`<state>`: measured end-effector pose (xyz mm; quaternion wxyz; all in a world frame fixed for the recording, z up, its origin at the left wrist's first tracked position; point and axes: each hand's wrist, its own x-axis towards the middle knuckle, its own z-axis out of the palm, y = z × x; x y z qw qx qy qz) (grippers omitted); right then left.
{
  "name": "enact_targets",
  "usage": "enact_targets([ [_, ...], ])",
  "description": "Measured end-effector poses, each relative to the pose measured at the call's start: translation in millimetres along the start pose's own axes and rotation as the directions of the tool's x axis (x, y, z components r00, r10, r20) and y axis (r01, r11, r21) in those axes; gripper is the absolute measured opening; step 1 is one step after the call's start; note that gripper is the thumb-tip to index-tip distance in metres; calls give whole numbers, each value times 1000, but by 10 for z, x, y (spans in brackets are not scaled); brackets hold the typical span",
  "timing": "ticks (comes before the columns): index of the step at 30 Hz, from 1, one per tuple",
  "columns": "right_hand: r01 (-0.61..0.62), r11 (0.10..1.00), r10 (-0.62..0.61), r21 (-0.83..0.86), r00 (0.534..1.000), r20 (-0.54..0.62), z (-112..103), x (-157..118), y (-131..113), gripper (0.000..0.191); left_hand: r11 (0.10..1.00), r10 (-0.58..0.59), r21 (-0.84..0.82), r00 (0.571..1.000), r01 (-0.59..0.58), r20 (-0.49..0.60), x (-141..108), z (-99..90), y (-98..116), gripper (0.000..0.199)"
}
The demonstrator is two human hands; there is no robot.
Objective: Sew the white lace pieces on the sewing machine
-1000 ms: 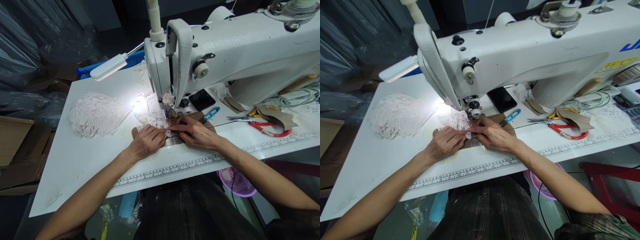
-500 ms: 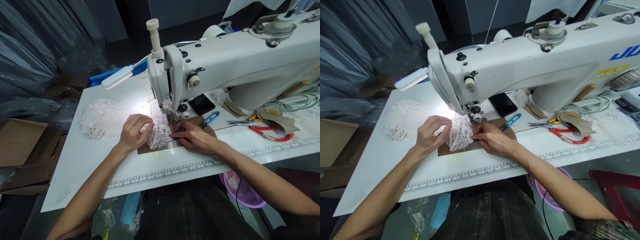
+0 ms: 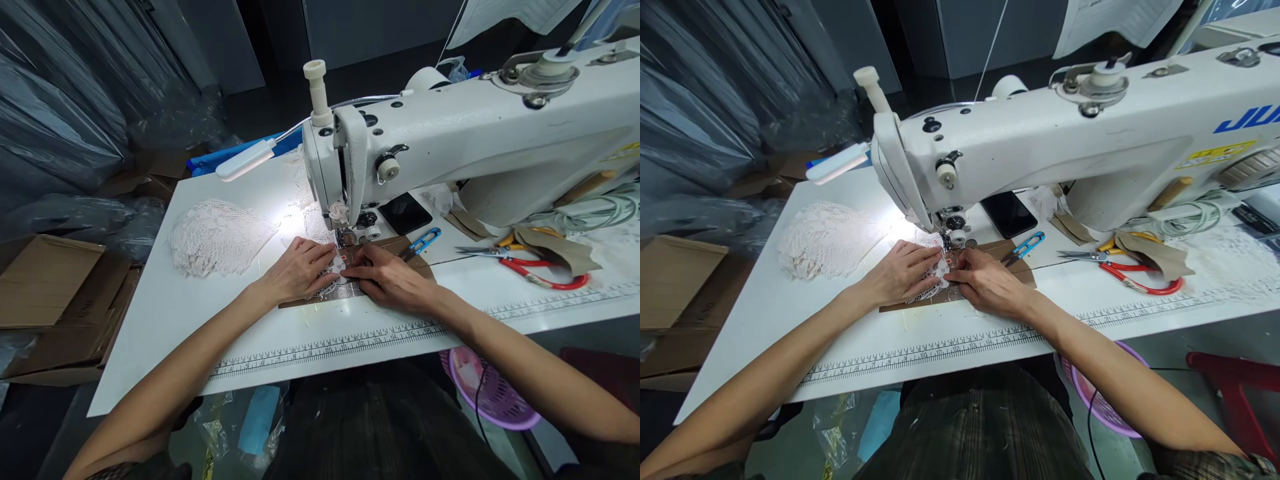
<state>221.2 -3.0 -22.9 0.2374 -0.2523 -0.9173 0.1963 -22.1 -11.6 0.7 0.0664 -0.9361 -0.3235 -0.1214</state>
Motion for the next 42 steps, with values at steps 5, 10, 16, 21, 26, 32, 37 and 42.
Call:
enact_targets([
  [5,-6,1000,6,19,1000,3,-4,6,6,34,999,-40,3,999,40,9,-8,-48,-40,34],
  [10,-9,999,9,34,1000,5,-2,17,12,34,980,-187,-85,981,182,-46,112,-17,-264,22],
  [16,-5,999,5,39,1000,7,-10,26,9,33,835,-319,-403,926,376,203,247,-23,-469,21],
  [21,3,999,-3,42,1000,2,-9,29,16,33,552,-372,-669,865,498,337,299,-194,-386,25],
  [26,11,999,-11,34,1000,-3,0,23,23,33,506,-384,-657,829,558,407,362,-169,-350,22],
  [32,8,999,-9,31,1000,8,-13,29,13,32,823,-418,-361,898,438,137,365,-25,-359,19],
  [37,0,1000,0,29,1000,13,-16,25,8,31,950,-286,77,943,302,-173,195,-64,-140,14],
  [42,22,1000,-22,14,1000,0,-3,16,14,32,986,-128,104,991,131,-34,29,-63,133,26],
])
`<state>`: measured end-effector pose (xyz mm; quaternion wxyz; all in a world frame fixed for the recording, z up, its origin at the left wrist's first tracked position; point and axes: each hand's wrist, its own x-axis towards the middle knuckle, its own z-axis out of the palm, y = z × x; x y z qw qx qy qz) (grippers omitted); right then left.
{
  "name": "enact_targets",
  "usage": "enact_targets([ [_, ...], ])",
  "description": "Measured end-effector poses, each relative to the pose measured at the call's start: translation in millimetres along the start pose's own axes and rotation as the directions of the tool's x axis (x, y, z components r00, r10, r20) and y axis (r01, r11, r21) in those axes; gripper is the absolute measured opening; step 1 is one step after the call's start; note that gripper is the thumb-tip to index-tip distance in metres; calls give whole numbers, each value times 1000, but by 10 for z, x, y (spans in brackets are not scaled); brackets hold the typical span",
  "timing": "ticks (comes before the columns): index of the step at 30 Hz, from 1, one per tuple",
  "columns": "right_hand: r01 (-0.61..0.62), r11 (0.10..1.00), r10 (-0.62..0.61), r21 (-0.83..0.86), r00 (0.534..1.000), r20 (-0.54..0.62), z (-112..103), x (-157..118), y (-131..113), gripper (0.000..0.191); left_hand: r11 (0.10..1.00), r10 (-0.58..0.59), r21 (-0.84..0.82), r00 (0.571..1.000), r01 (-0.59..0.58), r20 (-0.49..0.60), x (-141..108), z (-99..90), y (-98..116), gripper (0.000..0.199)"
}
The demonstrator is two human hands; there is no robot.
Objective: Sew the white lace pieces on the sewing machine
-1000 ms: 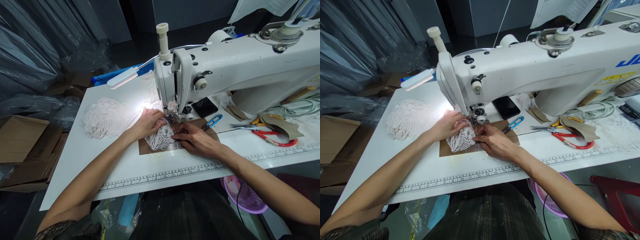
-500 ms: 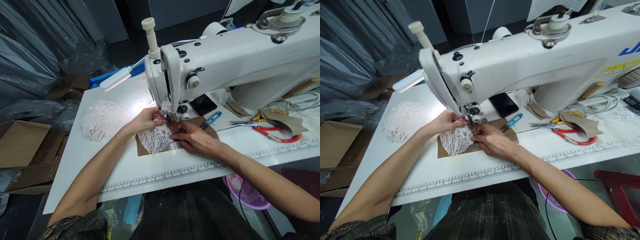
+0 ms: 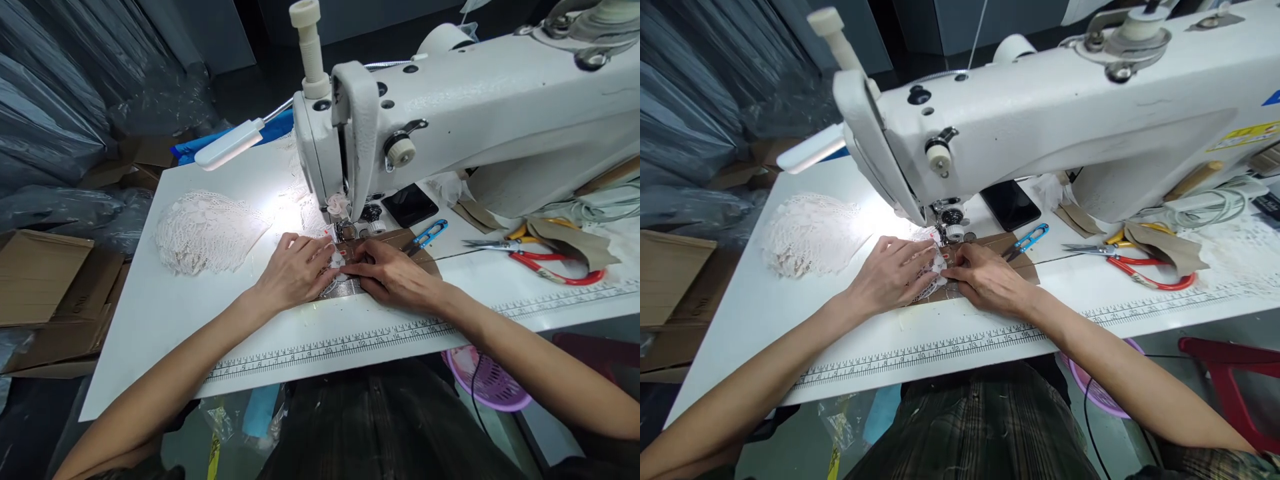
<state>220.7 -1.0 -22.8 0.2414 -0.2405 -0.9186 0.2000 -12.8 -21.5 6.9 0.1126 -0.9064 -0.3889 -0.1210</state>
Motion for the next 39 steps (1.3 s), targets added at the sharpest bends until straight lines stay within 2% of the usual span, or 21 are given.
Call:
enact_targets([
  [2,6,1000,-6,-19,1000,0,0,1,-1,31,999,36,22,997,-38,66,-26,30,35,34],
  [5,13,999,-13,-42,1000,0,-2,7,-7,31,997,57,42,994,-61,97,-27,78,29,38],
  [14,6,998,-7,-59,1000,-14,8,18,-34,31,997,-39,-65,998,41,40,-8,114,0,28],
  [18,-63,995,61,-81,998,-27,-50,28,17,31,988,-90,-126,996,88,-9,-3,169,-25,25],
  [22,-69,978,69,-197,998,-5,-89,35,57,31,981,-91,-172,996,87,-19,9,214,-56,24],
  [30,-33,974,37,-224,999,11,-60,37,91,32,980,-97,-176,994,89,-41,14,232,-55,22],
  [35,12,930,29,-368,994,105,-30,87,147,34,981,-88,-179,996,81,-28,24,223,-56,23],
  [39,23,944,15,-330,994,111,-52,82,137,33,984,-79,-160,996,73,-36,29,222,-56,22],
])
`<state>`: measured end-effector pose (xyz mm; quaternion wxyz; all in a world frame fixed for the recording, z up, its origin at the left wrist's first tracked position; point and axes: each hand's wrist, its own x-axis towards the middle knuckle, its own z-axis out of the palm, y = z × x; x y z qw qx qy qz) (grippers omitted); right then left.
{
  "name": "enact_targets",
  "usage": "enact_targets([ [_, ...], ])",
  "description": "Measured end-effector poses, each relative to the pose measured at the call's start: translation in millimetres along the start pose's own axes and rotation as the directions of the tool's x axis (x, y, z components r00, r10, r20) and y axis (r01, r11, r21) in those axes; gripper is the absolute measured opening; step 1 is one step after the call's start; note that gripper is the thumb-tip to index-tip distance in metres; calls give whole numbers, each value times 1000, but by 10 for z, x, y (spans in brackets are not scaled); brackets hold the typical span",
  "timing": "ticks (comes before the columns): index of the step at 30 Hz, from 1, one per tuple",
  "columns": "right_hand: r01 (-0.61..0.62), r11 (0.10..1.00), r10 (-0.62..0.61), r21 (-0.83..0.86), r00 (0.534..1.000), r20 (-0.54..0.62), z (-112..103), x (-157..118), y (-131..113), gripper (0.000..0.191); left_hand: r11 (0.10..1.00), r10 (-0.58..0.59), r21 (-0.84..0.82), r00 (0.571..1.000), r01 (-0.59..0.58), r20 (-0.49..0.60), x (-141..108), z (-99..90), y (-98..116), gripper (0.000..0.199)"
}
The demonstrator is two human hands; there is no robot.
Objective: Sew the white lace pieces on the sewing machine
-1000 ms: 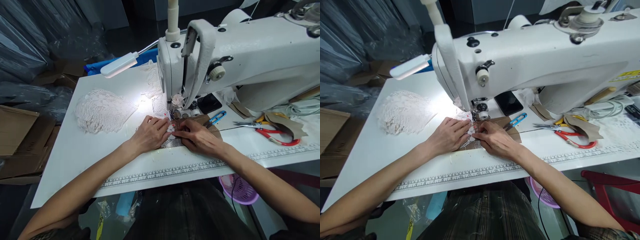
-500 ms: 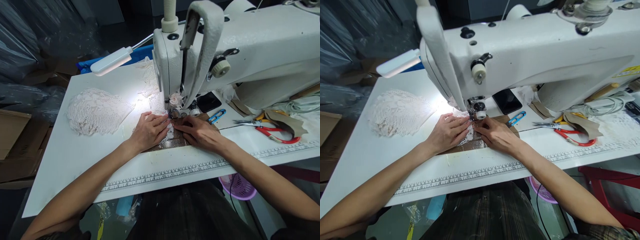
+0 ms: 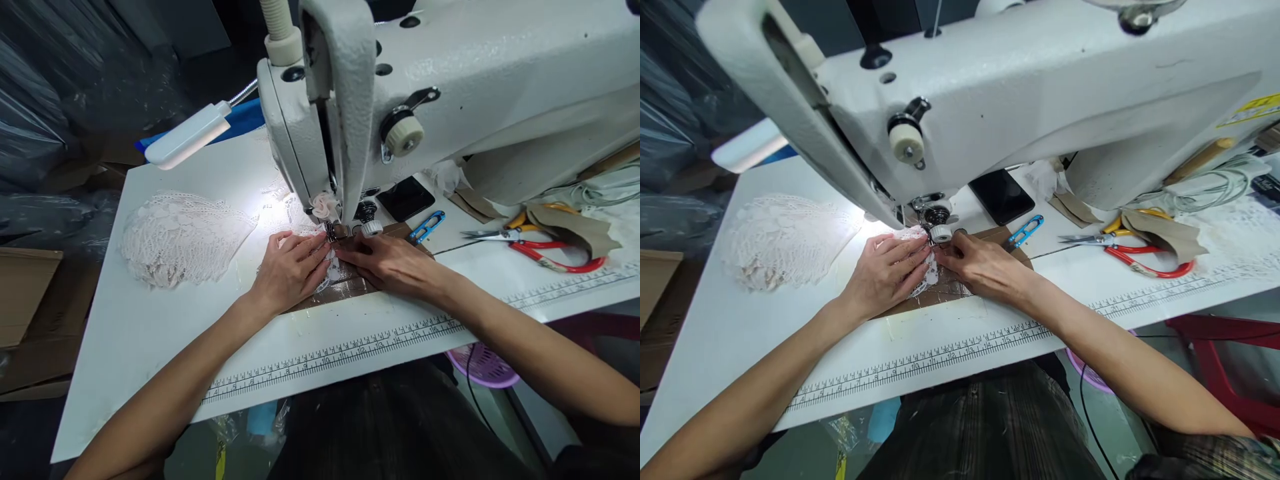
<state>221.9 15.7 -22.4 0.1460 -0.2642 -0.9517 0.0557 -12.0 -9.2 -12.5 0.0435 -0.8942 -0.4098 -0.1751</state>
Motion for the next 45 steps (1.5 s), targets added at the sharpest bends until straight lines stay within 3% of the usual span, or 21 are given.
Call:
enact_targets([
  [7,12,991,-8,132,999,-36,-59,-39,-76,32,1000,4,10,1000,-4,12,4,-20,4,23],
  [37,-38,999,38,-11,999,-30,-79,39,-163,28,1000,-6,-28,1000,7,22,38,-29,-34,26],
  [45,-63,997,64,-36,998,20,-65,43,-160,28,1000,-3,-3,1000,3,28,75,-26,-57,20],
])
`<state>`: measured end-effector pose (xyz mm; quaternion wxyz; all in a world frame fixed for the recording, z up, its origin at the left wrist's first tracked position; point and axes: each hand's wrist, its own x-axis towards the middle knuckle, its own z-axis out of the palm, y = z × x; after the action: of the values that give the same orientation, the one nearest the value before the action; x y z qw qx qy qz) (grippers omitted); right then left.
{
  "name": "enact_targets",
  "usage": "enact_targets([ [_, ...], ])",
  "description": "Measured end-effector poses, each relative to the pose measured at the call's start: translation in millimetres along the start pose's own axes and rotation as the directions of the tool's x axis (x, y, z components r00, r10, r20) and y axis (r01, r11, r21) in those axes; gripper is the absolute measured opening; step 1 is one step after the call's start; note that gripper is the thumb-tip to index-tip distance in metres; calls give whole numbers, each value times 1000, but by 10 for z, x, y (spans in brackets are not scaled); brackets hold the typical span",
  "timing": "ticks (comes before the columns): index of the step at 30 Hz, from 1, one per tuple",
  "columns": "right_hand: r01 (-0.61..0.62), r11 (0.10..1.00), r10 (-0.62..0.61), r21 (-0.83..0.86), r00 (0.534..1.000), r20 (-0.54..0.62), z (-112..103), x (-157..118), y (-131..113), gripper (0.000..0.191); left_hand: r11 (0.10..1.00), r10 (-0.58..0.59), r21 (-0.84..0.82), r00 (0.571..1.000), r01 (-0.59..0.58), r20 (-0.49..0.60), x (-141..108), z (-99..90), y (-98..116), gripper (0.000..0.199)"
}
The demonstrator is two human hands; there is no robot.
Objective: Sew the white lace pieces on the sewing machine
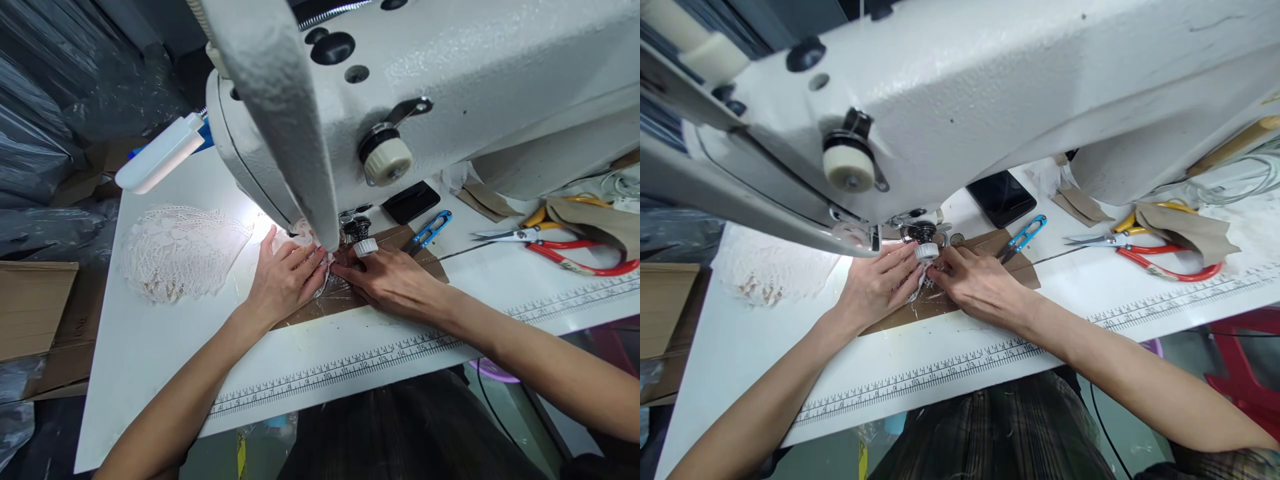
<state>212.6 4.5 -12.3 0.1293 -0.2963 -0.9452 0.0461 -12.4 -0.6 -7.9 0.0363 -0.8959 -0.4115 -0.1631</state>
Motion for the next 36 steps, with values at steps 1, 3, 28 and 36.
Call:
enact_targets([
  [1,-3,1000,3,-2,1000,-1,-2,3,-2,28,1000,-2,-3,1000,2,-5,7,-1,-3,20],
  [3,-6,1000,6,-9,1000,-12,-8,4,-6,29,1000,-4,-9,1000,4,-14,16,-1,-10,20],
  [28,-29,991,32,132,999,-17,54,-13,131,36,998,27,50,996,-23,-84,-44,43,14,22],
  [36,-55,990,65,132,995,-74,75,-25,68,35,998,67,19,993,-66,-93,-59,74,-24,23],
])
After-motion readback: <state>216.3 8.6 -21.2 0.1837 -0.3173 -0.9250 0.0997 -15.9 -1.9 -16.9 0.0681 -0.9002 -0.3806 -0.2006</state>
